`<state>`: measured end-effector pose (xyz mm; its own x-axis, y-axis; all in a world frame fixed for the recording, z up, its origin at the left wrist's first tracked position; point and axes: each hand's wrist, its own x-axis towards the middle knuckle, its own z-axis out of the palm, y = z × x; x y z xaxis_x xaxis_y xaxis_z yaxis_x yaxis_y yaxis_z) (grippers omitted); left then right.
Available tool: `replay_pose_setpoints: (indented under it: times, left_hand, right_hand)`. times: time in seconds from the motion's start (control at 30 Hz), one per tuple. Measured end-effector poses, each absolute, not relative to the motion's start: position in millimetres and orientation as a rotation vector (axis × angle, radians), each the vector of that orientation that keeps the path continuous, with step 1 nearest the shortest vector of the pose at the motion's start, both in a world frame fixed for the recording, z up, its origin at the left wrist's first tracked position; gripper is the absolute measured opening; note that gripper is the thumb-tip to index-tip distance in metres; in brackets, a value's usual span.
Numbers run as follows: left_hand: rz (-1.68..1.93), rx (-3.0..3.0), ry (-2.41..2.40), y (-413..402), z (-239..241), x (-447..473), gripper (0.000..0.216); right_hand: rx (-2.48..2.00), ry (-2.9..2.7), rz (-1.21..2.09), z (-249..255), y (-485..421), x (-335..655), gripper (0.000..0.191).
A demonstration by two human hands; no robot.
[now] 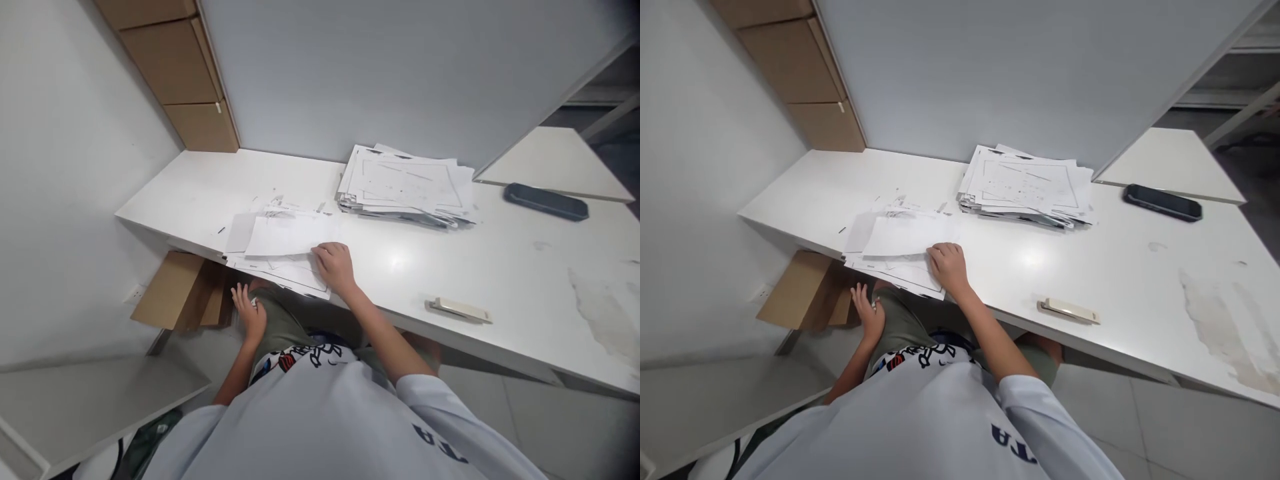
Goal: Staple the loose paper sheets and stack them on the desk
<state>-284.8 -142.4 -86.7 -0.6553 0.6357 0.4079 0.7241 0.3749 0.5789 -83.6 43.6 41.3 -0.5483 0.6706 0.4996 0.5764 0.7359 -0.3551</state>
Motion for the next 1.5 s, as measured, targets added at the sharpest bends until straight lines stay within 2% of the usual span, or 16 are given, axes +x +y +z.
replay_pose_setpoints:
  times: [0.17, 0.27, 0.33, 0.4, 0.53, 0.67, 0.77, 0.9, 1.07, 1.2, 1.37, 1.5]
  left_hand:
    - [-0.915, -1.797, -1.771, -143, 8, -229, 0.054]
    - [-0.704, -2.202, -1.709, -119, 67, -199, 0.052]
    - [-0.648, -2.332, -1.64, -96, 87, -185, 0.048]
    - [-0.597, -2.492, -1.44, -75, 87, -174, 0.042]
    - [-0.502, -2.709, -1.14, -48, 52, -153, 0.042]
    - [-0.448, -2.702, -1.28, -35, 27, -126, 0.049]
    - [-0.382, -2.687, -1.462, -30, 26, -108, 0.055]
    - [-0.297, -2.893, -1.175, -23, 35, -93, 0.048]
    - [-0.41, -2.944, -0.853, -10, 41, -79, 0.038]
    - [-0.499, -2.972, -0.692, 6, 37, -72, 0.04]
    - [-0.552, -3.076, -0.572, 24, 33, -63, 0.044]
    - [-0.635, -3.088, -0.511, 29, 33, -58, 0.04]
  right_hand:
    - [-0.807, -2.179, 0.107, 55, -1, -51, 0.032]
    - [-0.715, -2.16, 0.117, 58, -29, -25, 0.039]
    - [-0.723, -2.146, 0.116, 57, -45, -6, 0.044]
    - [-0.736, -2.156, 0.108, 56, -56, 17, 0.048]
    - [-0.886, -2.113, 0.053, 47, -62, 68, 0.054]
    - [-1.325, -1.971, -0.075, 31, -45, 117, 0.056]
    - [-1.526, -1.969, -0.037, 16, -31, 141, 0.061]
    - [-1.536, -1.974, 0.05, 2, -25, 148, 0.059]
    - [-1.505, -1.975, 0.116, 4, -26, 143, 0.053]
    - [-1.491, -1.871, 0.139, 3, -26, 137, 0.053]
    - [-1.422, -1.784, 0.139, 0, -27, 137, 0.04]
    - [-1.43, -1.832, 0.158, 5, -28, 142, 0.046]
